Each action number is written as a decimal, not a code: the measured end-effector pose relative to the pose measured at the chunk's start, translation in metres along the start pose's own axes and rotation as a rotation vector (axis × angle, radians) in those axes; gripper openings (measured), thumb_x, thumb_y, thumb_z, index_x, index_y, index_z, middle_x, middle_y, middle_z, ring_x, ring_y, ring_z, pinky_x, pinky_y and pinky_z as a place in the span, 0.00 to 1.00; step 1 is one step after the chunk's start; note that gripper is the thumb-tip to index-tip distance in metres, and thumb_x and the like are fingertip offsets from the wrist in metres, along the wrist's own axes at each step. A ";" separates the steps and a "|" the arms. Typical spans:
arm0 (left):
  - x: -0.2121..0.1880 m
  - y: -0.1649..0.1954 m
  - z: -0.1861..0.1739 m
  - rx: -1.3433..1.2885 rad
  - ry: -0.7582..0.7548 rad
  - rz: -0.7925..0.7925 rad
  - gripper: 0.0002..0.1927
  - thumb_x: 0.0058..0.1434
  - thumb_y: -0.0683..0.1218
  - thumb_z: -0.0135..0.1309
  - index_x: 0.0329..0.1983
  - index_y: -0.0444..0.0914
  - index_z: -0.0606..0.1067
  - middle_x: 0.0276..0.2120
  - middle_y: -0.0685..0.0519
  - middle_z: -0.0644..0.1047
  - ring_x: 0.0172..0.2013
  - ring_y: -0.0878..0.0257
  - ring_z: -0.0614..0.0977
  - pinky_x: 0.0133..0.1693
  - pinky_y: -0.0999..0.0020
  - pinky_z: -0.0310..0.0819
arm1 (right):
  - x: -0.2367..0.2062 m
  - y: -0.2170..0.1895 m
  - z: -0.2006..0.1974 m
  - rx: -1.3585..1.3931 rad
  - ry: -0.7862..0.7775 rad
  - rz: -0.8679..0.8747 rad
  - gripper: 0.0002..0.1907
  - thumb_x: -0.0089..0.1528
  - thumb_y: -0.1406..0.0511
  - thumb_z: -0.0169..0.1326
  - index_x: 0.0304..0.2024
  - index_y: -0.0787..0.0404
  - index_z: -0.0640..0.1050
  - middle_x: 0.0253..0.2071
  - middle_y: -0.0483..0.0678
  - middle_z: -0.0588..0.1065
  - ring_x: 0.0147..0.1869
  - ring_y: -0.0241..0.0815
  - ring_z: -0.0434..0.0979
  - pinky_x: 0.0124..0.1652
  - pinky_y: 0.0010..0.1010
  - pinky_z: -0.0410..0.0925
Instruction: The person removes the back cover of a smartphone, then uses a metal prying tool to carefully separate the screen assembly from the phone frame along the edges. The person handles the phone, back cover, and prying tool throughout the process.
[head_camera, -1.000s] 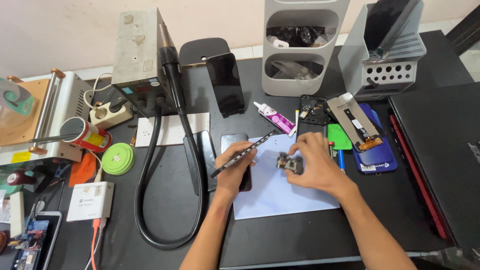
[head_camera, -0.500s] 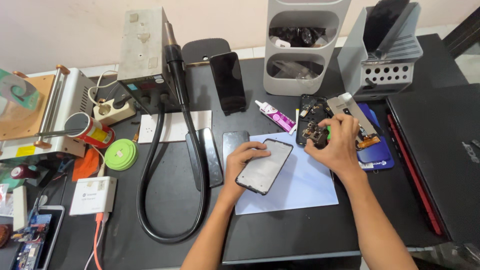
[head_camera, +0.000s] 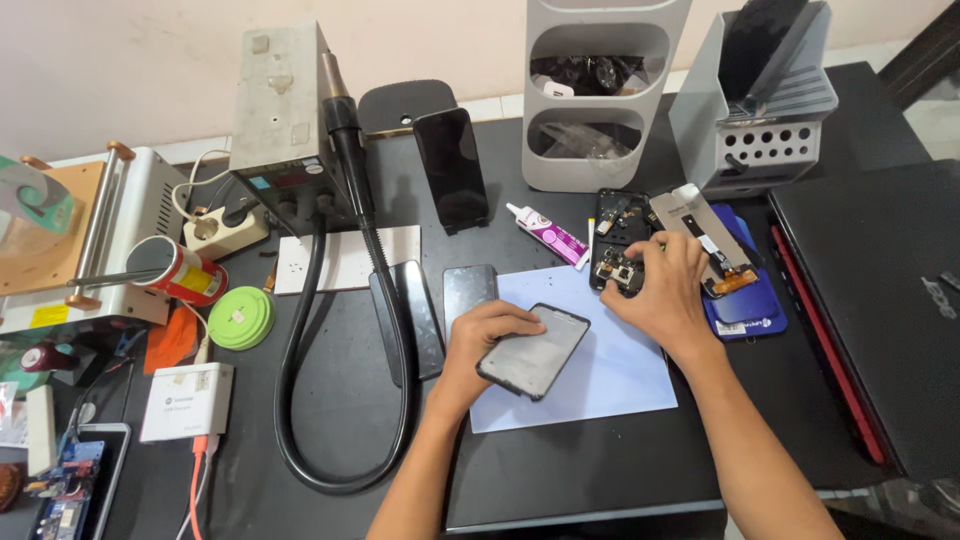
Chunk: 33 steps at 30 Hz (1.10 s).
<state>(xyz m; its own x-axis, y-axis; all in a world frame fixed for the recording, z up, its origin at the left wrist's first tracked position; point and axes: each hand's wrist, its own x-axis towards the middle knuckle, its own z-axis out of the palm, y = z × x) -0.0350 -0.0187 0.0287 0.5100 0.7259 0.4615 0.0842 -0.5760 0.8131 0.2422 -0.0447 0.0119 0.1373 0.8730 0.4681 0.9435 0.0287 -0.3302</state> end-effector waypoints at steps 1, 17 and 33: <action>0.000 -0.001 0.001 0.020 -0.001 0.010 0.15 0.47 0.40 0.63 0.40 0.37 0.84 0.40 0.49 0.84 0.43 0.55 0.85 0.46 0.67 0.78 | 0.000 0.000 0.000 -0.003 -0.008 0.016 0.24 0.47 0.58 0.69 0.41 0.62 0.77 0.50 0.55 0.64 0.60 0.56 0.59 0.60 0.47 0.54; 0.000 -0.011 -0.011 -0.041 0.162 -0.070 0.16 0.49 0.37 0.64 0.43 0.36 0.84 0.44 0.49 0.83 0.45 0.59 0.85 0.47 0.70 0.78 | 0.002 0.002 0.005 0.075 -0.030 0.056 0.21 0.51 0.59 0.67 0.44 0.61 0.79 0.51 0.56 0.65 0.61 0.56 0.59 0.63 0.46 0.53; -0.002 -0.040 -0.026 -0.047 0.467 -0.006 0.14 0.58 0.32 0.57 0.47 0.35 0.82 0.46 0.48 0.82 0.47 0.59 0.83 0.50 0.72 0.76 | 0.003 -0.003 0.003 0.111 0.216 -0.043 0.06 0.63 0.68 0.58 0.43 0.60 0.81 0.46 0.50 0.71 0.56 0.52 0.66 0.58 0.43 0.57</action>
<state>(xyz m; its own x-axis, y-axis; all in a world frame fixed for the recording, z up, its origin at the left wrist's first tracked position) -0.0622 0.0122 0.0047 0.0691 0.8267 0.5583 0.0417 -0.5616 0.8264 0.2387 -0.0404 0.0119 0.1703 0.7455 0.6444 0.9126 0.1275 -0.3885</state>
